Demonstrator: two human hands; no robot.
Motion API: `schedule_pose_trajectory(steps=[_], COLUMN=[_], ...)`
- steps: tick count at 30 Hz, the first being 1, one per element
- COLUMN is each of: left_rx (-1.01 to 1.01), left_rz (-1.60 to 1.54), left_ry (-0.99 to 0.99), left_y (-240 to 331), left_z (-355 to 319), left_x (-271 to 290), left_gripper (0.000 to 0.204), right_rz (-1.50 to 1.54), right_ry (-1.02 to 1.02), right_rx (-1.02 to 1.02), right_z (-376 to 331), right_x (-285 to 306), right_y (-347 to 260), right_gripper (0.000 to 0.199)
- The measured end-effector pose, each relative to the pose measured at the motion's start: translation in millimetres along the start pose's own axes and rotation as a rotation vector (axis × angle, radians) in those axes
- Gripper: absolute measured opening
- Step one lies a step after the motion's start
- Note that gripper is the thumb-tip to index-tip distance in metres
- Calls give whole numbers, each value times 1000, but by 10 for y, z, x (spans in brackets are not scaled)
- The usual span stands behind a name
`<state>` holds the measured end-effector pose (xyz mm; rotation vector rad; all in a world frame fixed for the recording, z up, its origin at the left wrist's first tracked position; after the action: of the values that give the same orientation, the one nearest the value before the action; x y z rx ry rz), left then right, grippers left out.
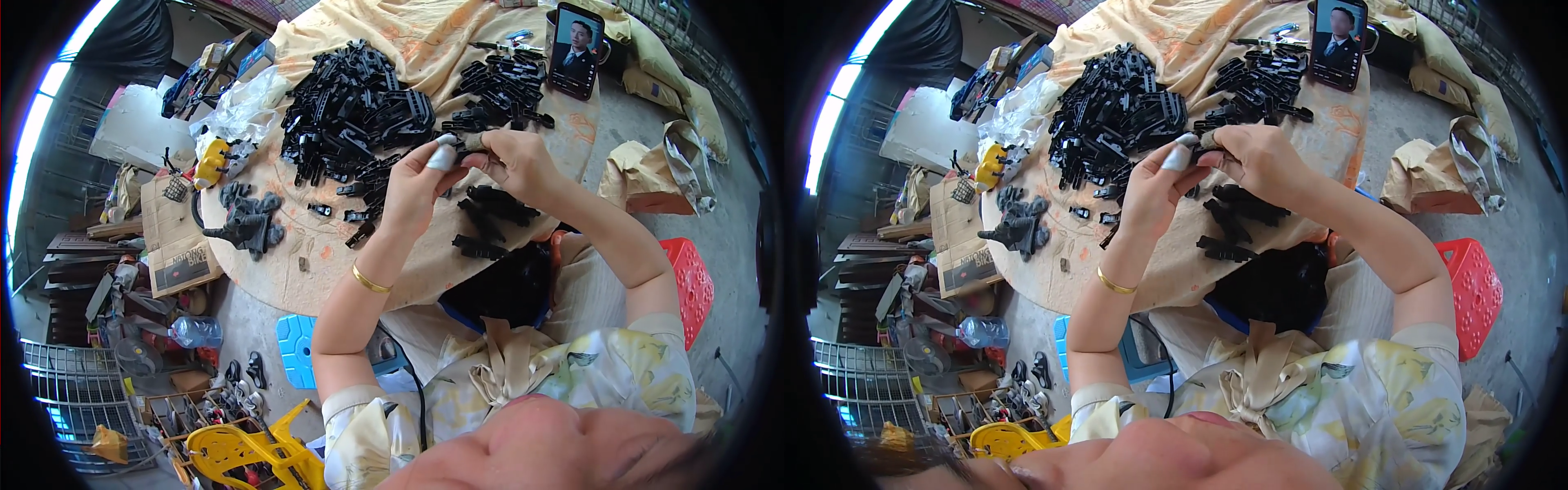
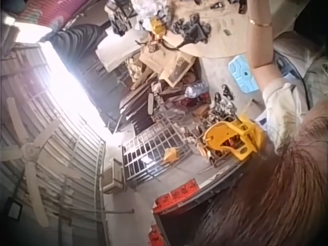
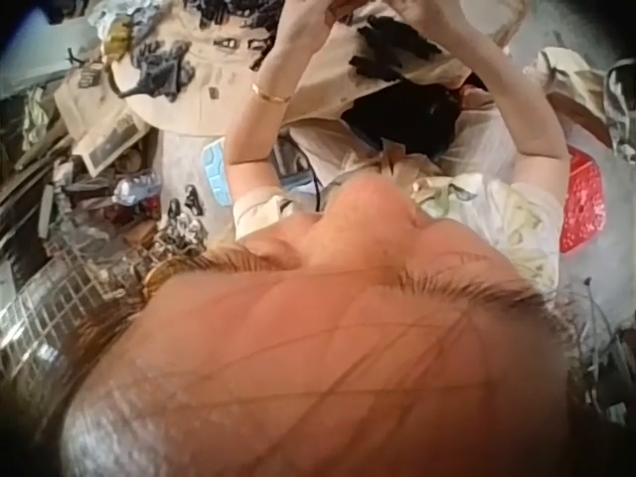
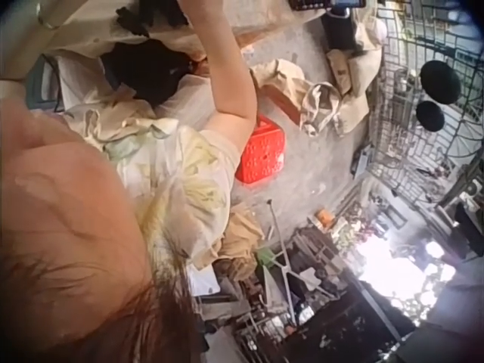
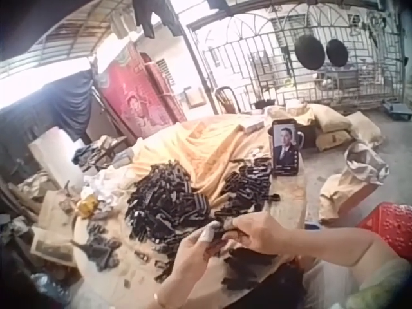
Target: Inspecting and sorting small black plastic mechanical parts on a workbench.
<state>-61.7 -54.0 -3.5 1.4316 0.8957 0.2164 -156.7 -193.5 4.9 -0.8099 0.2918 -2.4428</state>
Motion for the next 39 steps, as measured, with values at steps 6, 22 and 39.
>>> schedule_pose_trajectory(steps=[6, 22, 39], left_rx=[-205, -676, -123], left_rz=[326, 1106, 583], left_ry=[-32, -85, -400], left_y=[81, 216, 646], left_z=[-21, -167, -161], left_x=[57, -124, 287], left_gripper=[33, 32, 23], right_rz=[-103, 70, 533], right_ry=[-98, -275, -456], right_rx=[-11, -15, -532], right_z=[24, -17, 84], right_x=[104, 183, -148], right_y=[-26, -23, 270], right_gripper=[35, 26, 29])
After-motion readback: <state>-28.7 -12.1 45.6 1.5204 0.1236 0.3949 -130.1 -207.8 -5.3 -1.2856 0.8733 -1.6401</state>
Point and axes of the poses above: each hand's wrist, its own z-axis towards the middle knuckle, its own x-axis out of the back of the hand, y = z × x, the point moved 2 cm from there along z, towards the middle knuckle, and after that the axes turned 1 degree about x, right-handed, at the moved point
